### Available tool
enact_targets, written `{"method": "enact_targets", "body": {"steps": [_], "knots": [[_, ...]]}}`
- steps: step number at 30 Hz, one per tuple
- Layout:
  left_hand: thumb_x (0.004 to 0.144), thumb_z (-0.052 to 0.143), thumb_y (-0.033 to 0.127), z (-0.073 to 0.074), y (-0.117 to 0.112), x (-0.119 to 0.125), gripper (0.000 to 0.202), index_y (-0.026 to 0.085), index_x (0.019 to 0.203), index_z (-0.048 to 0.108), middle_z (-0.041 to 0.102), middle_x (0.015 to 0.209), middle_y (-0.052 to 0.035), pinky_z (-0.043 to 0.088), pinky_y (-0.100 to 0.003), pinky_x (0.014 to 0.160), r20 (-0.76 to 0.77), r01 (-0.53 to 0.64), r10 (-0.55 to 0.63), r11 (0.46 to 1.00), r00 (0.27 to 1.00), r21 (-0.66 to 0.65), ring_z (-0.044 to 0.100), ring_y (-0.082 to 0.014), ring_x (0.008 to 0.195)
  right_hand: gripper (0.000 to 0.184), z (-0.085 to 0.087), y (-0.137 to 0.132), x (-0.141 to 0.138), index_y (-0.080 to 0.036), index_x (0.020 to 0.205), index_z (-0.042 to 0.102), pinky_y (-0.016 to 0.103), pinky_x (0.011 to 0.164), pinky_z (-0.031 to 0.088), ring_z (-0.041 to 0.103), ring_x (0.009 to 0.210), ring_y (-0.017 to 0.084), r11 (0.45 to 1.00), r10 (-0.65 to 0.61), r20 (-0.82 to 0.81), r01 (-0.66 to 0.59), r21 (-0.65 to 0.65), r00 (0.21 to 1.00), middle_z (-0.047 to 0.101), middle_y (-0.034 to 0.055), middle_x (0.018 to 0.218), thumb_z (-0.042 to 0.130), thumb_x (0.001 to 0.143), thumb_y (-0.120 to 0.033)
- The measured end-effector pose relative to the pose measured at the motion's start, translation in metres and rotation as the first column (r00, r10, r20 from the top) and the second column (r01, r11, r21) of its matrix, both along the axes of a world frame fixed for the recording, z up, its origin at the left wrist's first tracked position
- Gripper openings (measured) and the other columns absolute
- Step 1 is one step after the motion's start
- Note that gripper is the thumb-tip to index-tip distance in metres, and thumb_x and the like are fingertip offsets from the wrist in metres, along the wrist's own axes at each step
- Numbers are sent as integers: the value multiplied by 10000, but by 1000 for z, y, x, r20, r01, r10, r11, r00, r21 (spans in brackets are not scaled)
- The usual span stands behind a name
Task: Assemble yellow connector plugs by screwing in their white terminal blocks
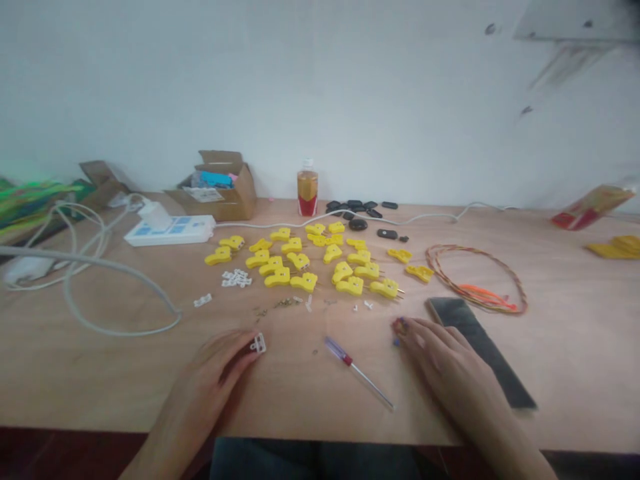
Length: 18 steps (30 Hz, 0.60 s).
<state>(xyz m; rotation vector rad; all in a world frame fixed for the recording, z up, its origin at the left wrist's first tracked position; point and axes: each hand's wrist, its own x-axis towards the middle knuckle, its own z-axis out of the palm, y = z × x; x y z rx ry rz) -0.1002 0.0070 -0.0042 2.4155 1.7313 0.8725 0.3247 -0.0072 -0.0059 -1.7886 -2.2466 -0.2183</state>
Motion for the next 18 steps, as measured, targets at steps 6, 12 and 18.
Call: {"method": "enact_targets", "body": {"steps": [6,12,18], "knots": [[1069,478,606,5,1,10,510,224,1181,795,830,1163,-92,662,-436,950,10,24,-24,999,1000,22,788,-292,1061,440,-8,4,8,-220,1283,749,440,916,646,743,1125,303,997,25,-44,-22,77,999,769,113,1264,368,1120,-367],[1052,542,491,9,5,-7,375,260,1216,788,811,1201,-81,641,-473,994,14,3,-2,999,1000,-49,769,-305,1100,446,-1,7,13,-176,1193,779,426,918,648,760,1099,306,991,32,0,-32,126,999,794,134,1203,376,1113,-349],[993,644,382,7,-1,-18,320,313,1283,758,787,1291,-39,628,-427,1024,115,30,-12,988,993,-151,756,-273,1166,447,-1,9,13,-206,1125,795,448,860,660,784,1059,328,986,18,-38,-11,168,999,813,122,1140,401,1091,-415]]}}
